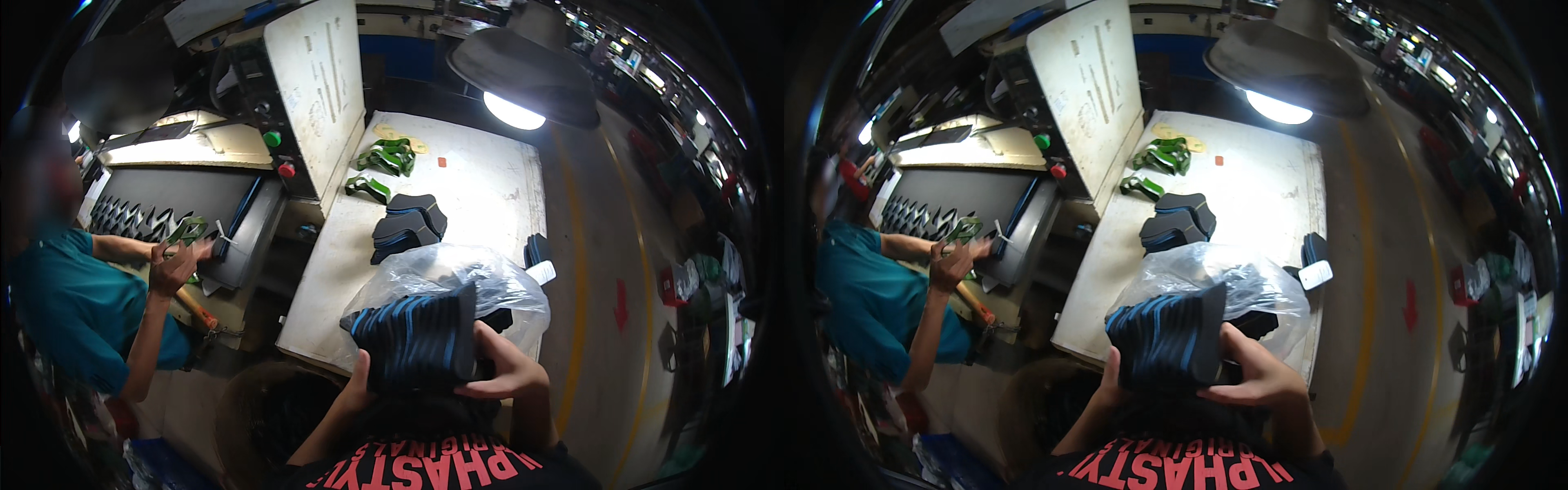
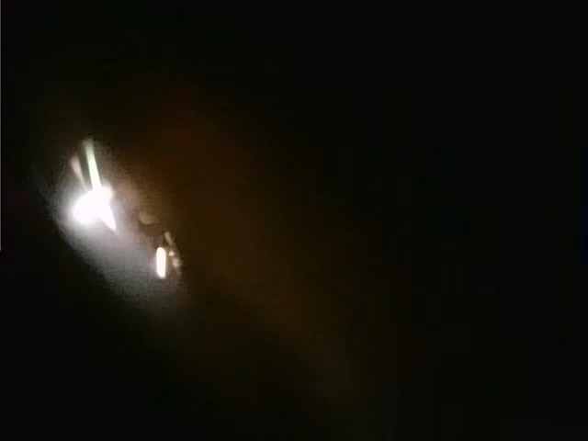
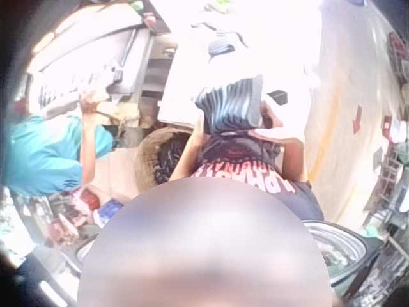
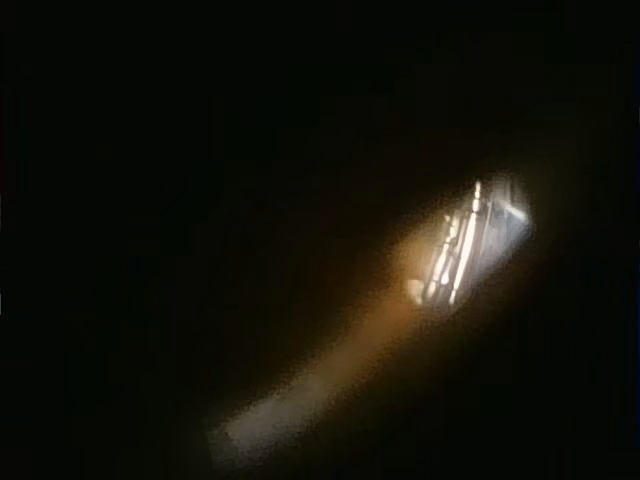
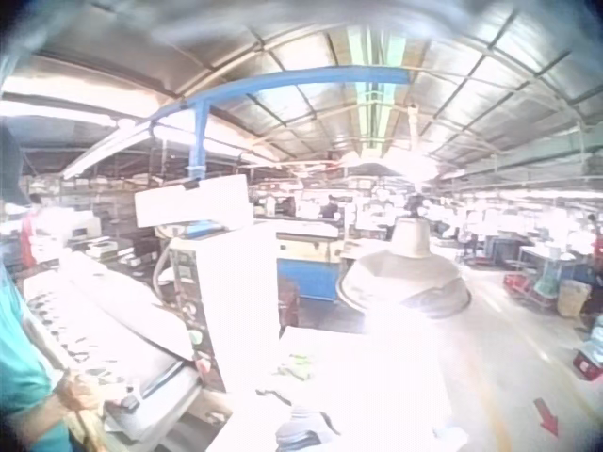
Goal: The person walks through a factory floor, picks up a clear plastic bag, and places folded dark garments into it at a workstation. The person then ties the bag closed with a pink tie and walks away with the sealed package.
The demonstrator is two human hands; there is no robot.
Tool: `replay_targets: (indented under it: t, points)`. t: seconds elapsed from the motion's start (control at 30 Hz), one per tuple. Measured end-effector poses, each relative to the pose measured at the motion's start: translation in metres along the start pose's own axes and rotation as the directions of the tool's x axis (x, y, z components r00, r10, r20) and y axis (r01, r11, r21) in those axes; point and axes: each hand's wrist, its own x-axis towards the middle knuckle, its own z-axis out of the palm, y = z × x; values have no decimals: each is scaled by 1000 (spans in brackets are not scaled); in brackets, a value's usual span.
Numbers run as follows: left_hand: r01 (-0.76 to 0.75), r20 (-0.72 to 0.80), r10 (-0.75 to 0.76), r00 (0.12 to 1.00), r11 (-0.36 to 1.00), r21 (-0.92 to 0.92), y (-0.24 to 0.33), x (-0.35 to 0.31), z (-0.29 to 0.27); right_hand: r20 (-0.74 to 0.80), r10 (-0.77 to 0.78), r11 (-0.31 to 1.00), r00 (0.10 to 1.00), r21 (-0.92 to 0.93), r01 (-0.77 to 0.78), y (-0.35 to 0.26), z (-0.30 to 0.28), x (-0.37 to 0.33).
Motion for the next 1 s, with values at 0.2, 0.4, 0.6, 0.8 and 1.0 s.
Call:
replay_targets:
  t: [0.2, 0.4, 0.6, 0.8, 1.0]
  points:
    - [-374, 22, 413, 911, 845, -382, 10, -4, -11, -23, 23, 963, 999, 270, -16, 25, 1, 2]
    - [-70, -57, 314, 948, 378, 923, 6, 27, -9, -237, -62, 922, 970, 359, 147, 42, -40, -19]
    - [-47, -49, 501, 864, 177, 983, -13, 43, -7, -397, -102, 973, 912, 153, 175, 49, -72, -49]
    - [176, -137, 355, 925, -80, 981, -5, 35, -3, -478, 5, 974, 879, 201, 103, 86, -94, -67]
    - [111, -214, 450, 867, 246, 963, 2, 20, -6, -546, 179, 982, 818, 46, -184, 119, -122, -79]
